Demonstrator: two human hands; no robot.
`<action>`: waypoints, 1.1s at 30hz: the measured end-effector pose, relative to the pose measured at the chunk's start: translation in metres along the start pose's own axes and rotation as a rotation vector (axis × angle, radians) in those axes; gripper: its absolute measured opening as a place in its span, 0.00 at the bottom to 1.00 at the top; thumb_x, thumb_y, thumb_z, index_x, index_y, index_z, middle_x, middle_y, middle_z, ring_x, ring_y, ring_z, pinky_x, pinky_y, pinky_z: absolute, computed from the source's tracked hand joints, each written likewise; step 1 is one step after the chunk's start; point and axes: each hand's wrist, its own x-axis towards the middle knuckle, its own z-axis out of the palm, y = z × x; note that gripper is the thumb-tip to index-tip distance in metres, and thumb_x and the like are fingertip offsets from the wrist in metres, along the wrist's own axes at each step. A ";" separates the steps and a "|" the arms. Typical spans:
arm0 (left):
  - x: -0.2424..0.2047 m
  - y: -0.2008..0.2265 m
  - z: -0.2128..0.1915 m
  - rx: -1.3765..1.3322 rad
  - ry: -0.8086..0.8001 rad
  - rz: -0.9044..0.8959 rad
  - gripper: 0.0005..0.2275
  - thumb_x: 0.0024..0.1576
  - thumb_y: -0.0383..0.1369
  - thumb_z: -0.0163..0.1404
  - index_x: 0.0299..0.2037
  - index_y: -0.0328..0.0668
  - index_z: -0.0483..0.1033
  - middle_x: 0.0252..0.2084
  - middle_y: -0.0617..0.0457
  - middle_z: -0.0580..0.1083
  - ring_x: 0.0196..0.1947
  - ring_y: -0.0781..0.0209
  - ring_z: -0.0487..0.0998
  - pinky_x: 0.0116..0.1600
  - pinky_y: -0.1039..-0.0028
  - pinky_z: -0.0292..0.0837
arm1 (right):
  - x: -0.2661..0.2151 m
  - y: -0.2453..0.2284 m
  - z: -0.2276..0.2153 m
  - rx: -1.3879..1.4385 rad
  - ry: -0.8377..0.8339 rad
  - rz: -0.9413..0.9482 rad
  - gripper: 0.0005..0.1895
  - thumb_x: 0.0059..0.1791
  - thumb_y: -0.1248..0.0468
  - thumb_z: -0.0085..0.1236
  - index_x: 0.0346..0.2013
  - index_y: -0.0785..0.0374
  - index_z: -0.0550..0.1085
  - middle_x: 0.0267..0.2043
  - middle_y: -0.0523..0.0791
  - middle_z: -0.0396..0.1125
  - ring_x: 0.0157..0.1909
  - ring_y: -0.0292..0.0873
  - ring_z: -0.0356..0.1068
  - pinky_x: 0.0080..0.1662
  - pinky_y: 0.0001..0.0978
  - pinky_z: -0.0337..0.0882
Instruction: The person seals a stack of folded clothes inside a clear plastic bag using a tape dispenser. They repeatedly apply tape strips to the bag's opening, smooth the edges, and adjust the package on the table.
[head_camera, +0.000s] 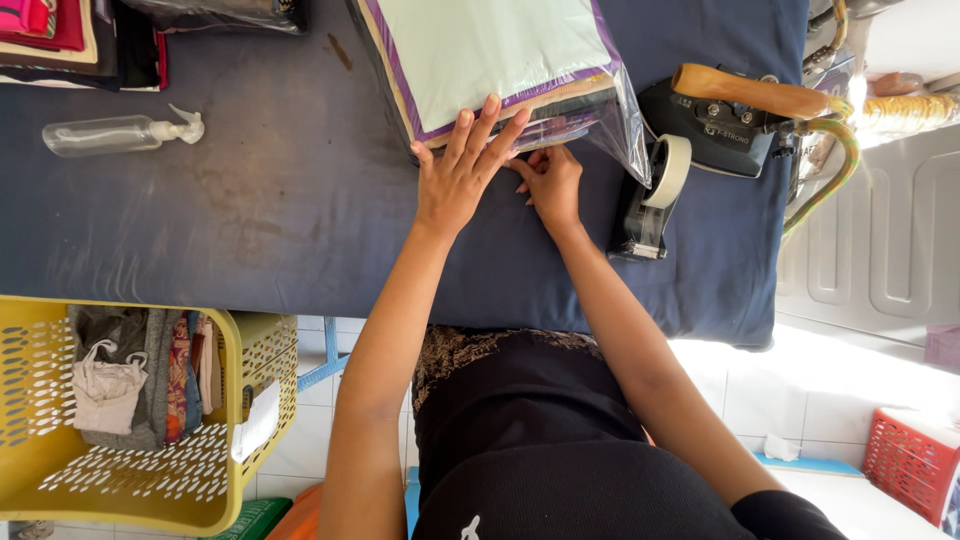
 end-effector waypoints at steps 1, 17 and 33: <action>0.001 0.000 -0.001 -0.010 -0.005 -0.003 0.35 0.69 0.57 0.48 0.80 0.68 0.40 0.84 0.55 0.40 0.83 0.50 0.31 0.74 0.33 0.11 | 0.000 0.002 0.000 -0.012 0.004 -0.008 0.18 0.46 0.67 0.73 0.30 0.68 0.68 0.25 0.44 0.67 0.20 0.32 0.69 0.18 0.24 0.67; 0.023 -0.042 -0.051 -0.531 0.202 -0.271 0.28 0.71 0.52 0.55 0.75 0.56 0.58 0.76 0.61 0.58 0.79 0.59 0.54 0.80 0.45 0.28 | -0.004 -0.016 -0.015 0.134 -0.078 0.086 0.16 0.47 0.64 0.71 0.32 0.69 0.70 0.26 0.46 0.70 0.24 0.36 0.73 0.26 0.26 0.73; -0.006 -0.038 -0.023 -2.025 -0.024 -1.174 0.39 0.65 0.63 0.24 0.79 0.48 0.34 0.83 0.52 0.34 0.82 0.56 0.32 0.80 0.64 0.28 | -0.070 -0.046 -0.025 -0.001 -0.377 0.147 0.14 0.56 0.57 0.54 0.44 0.68 0.74 0.39 0.44 0.75 0.38 0.36 0.77 0.40 0.26 0.75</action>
